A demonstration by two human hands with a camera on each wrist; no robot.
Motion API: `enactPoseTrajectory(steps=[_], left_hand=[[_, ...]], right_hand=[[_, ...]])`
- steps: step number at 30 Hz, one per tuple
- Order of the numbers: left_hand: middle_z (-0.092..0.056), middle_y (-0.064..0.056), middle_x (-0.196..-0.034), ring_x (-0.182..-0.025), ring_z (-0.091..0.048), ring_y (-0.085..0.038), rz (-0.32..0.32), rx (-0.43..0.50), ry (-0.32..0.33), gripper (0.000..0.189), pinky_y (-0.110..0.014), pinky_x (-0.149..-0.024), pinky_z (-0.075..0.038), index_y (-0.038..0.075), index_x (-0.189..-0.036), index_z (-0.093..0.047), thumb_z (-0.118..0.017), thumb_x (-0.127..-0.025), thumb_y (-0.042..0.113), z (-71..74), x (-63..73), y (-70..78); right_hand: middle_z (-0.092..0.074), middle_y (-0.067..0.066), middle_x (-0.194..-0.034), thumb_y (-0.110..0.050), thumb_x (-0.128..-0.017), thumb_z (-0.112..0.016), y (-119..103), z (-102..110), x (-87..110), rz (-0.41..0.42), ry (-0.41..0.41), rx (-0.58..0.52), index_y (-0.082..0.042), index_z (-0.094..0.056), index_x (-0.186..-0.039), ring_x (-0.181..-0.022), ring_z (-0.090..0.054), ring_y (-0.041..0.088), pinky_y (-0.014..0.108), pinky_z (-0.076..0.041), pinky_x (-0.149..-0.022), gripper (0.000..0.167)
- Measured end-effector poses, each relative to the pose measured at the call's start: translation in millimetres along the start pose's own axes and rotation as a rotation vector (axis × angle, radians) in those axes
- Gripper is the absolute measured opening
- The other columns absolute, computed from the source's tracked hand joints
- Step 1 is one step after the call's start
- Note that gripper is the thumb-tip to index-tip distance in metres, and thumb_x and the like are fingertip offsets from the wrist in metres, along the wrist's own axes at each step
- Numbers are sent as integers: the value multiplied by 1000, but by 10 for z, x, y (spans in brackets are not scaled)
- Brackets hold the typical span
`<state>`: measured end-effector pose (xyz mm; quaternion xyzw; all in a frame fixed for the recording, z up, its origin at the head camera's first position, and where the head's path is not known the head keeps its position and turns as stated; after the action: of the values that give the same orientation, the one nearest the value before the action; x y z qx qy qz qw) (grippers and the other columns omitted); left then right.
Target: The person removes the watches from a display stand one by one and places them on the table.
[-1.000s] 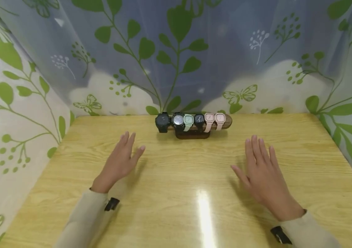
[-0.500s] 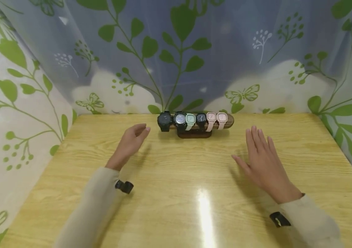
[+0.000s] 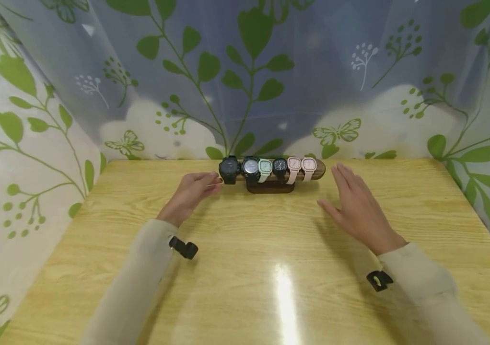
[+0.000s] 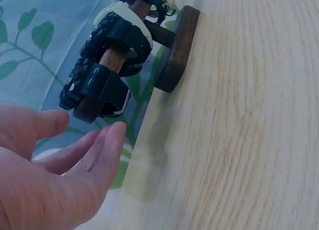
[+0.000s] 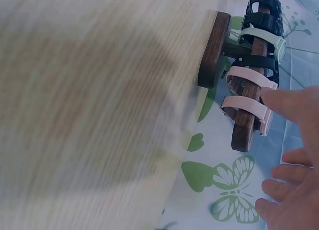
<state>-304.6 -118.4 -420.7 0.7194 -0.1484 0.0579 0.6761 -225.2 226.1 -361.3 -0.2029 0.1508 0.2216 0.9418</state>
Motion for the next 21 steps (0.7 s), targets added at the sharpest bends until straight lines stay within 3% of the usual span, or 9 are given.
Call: enactPoseTrajectory(steps=[4,10,14,21], left_hand=[[-60,-25,-128,-130,-53,-40,17,66,-3,40,-40,-108,-48,-10,-142,-49,-50,-108,10,12,-54,-31],[-61,-24,-123,-128,-56,-40,37,134,-11,40,-40,-108,-48,-11,-142,-49,-53,-107,8,-8,-96,-50],[-63,-24,-121,-128,-55,-42,26,129,-18,42,-41,-108,-48,-11,-143,-48,-53,-107,9,-29,-116,-42],[-64,-15,-107,-128,-54,-43,43,124,-2,39,-42,-108,-48,-8,-141,-52,-54,-106,9,-46,-141,-60]], right_hand=[[-32,33,-155,-19,-89,-81,8,-25,-129,-8,-12,-46,7,-30,-155,-140,-34,51,67,-33,-110,88],[-27,30,-159,-23,-90,-81,64,-119,-311,-86,-95,-111,1,-26,-158,-143,-29,49,68,-31,-112,91],[-25,28,-160,-23,-91,-80,98,-184,-414,-124,-145,-142,1,-23,-159,-145,-27,49,67,-28,-114,92],[-32,32,-155,-17,-92,-78,154,-264,-528,-130,-158,-154,5,-26,-157,-140,-31,53,69,-31,-110,86]])
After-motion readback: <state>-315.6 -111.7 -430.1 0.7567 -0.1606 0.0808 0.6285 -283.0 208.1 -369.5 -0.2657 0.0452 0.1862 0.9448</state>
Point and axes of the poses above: each hand's wrist, its own x-axis away from the middle knuckle, its own z-axis out of the back of the hand, y = z × x, the point moved 8 cm from there along -x, towards the middle knuckle
